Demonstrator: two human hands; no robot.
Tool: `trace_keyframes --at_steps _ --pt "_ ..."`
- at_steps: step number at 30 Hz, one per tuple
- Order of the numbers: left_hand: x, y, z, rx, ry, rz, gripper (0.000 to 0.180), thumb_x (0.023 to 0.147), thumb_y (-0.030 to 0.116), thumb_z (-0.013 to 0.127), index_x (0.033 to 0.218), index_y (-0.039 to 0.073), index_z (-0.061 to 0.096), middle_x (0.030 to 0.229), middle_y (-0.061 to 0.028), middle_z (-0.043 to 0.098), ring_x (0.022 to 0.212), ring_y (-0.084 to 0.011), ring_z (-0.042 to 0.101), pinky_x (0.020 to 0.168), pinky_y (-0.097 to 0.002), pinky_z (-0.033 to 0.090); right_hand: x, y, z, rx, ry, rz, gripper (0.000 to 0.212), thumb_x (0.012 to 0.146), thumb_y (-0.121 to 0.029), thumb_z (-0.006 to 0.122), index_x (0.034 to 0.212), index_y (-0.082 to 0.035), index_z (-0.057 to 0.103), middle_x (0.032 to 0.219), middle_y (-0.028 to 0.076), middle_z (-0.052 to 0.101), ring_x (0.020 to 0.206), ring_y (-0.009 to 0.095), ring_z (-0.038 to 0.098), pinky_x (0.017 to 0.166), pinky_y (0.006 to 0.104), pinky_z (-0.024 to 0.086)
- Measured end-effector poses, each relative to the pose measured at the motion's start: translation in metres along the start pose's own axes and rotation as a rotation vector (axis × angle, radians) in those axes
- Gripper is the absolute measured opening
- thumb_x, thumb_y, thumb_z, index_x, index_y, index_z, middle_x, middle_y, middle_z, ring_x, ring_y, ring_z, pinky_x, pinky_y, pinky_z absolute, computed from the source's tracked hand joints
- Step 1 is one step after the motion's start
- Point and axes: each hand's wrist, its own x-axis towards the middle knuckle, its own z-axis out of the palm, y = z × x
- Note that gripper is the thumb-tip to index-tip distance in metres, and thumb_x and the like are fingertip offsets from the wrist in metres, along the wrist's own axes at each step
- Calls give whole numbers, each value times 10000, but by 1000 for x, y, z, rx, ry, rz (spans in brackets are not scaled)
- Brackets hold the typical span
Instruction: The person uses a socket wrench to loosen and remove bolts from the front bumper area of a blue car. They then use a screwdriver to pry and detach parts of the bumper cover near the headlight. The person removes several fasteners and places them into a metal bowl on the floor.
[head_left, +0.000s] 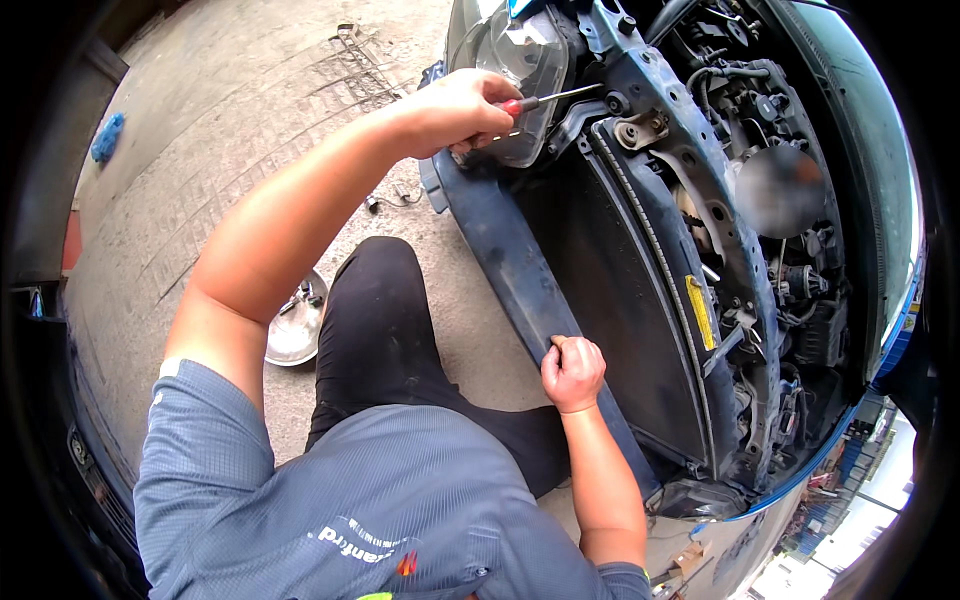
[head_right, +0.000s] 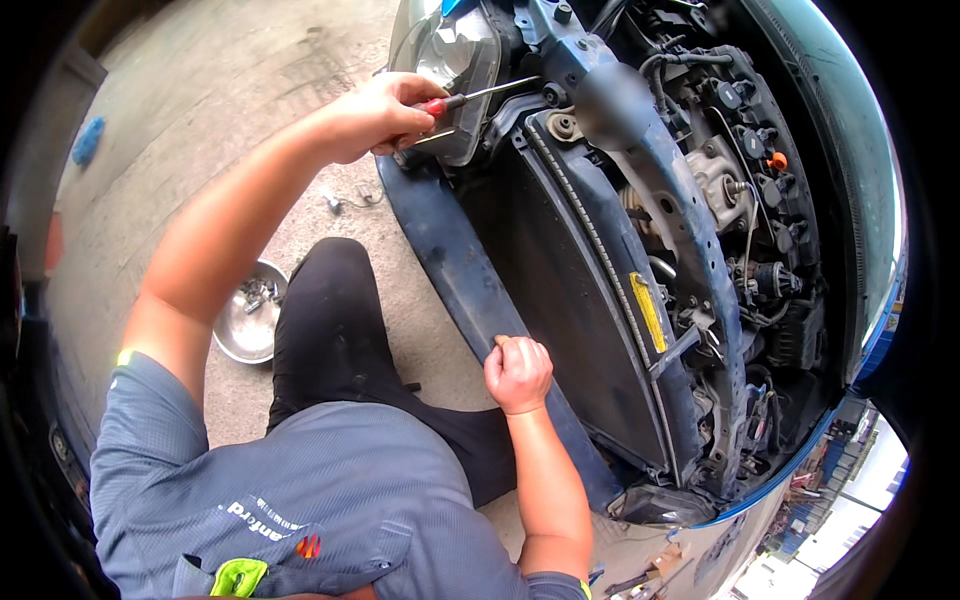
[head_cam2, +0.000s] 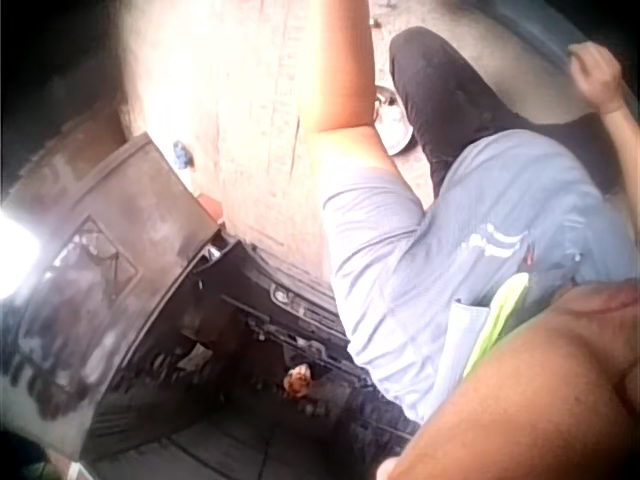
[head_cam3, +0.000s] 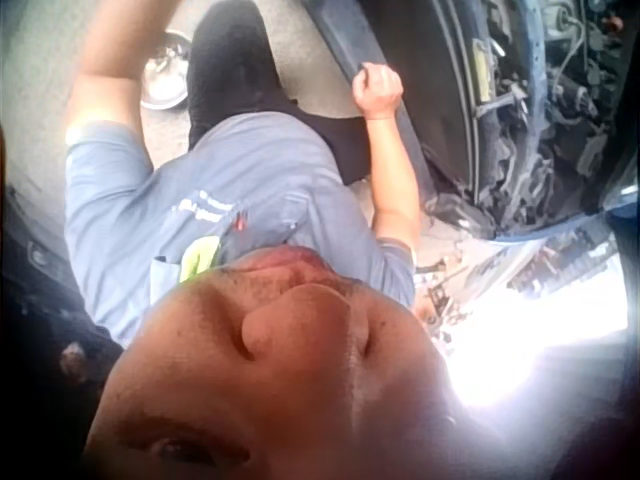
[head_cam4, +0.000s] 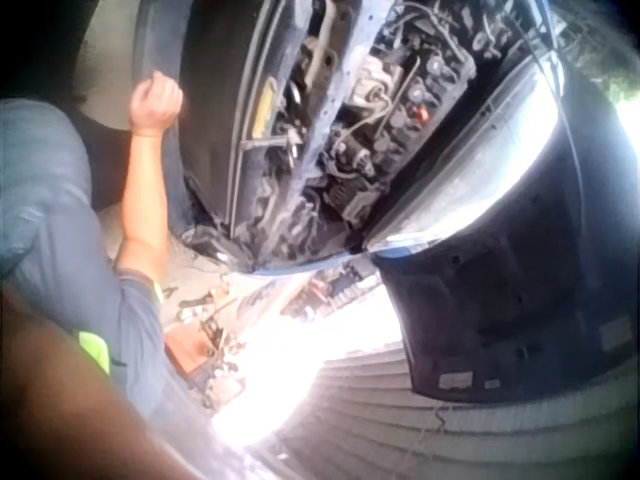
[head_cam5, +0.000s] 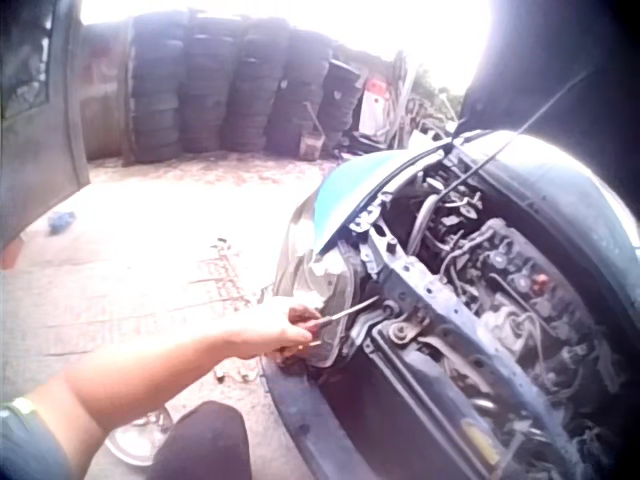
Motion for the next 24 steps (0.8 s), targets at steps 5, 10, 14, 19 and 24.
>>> trace_keyframes --at_steps 5,10,14,19,24 --pt "7 -23 -11 -602 -39 -130 367 919 61 647 1272 -12 580 872 -99 646 518 -76 491 371 -178 295 -2 2 2 13 -25 16 159 734 -31 678 891 -54 658 759 87 631 669 290 617 635 393 490" --pt "19 -11 -30 -445 -1 -173 306 916 122 689 1195 12 627 854 -81 633 496 -60 468 356 -170 283 -2 1 1 15 -59 29 160 732 -42 679 890 -51 662 766 86 628 667 283 613 636 389 485" --pt "38 -17 -53 -259 74 -114 325 897 142 728 1187 2 683 793 -93 701 481 -48 532 357 -164 337 1 1 0 48 -74 33 172 731 -29 667 901 -46 653 761 87 628 657 284 605 631 394 472" --pt "46 14 -82 -3 -79 -127 512 865 211 749 1267 -82 629 875 -77 642 578 -49 511 439 -178 385 4 3 -2 63 -83 31 180 731 -32 669 909 -46 652 763 82 628 662 276 606 630 387 467" --pt "28 -9 -31 -29 210 -115 308 902 162 747 1161 9 680 754 -66 676 459 -46 522 377 -176 363 6 3 -3 54 -98 38 197 724 -18 667 918 -46 647 765 86 631 666 280 608 627 395 461"
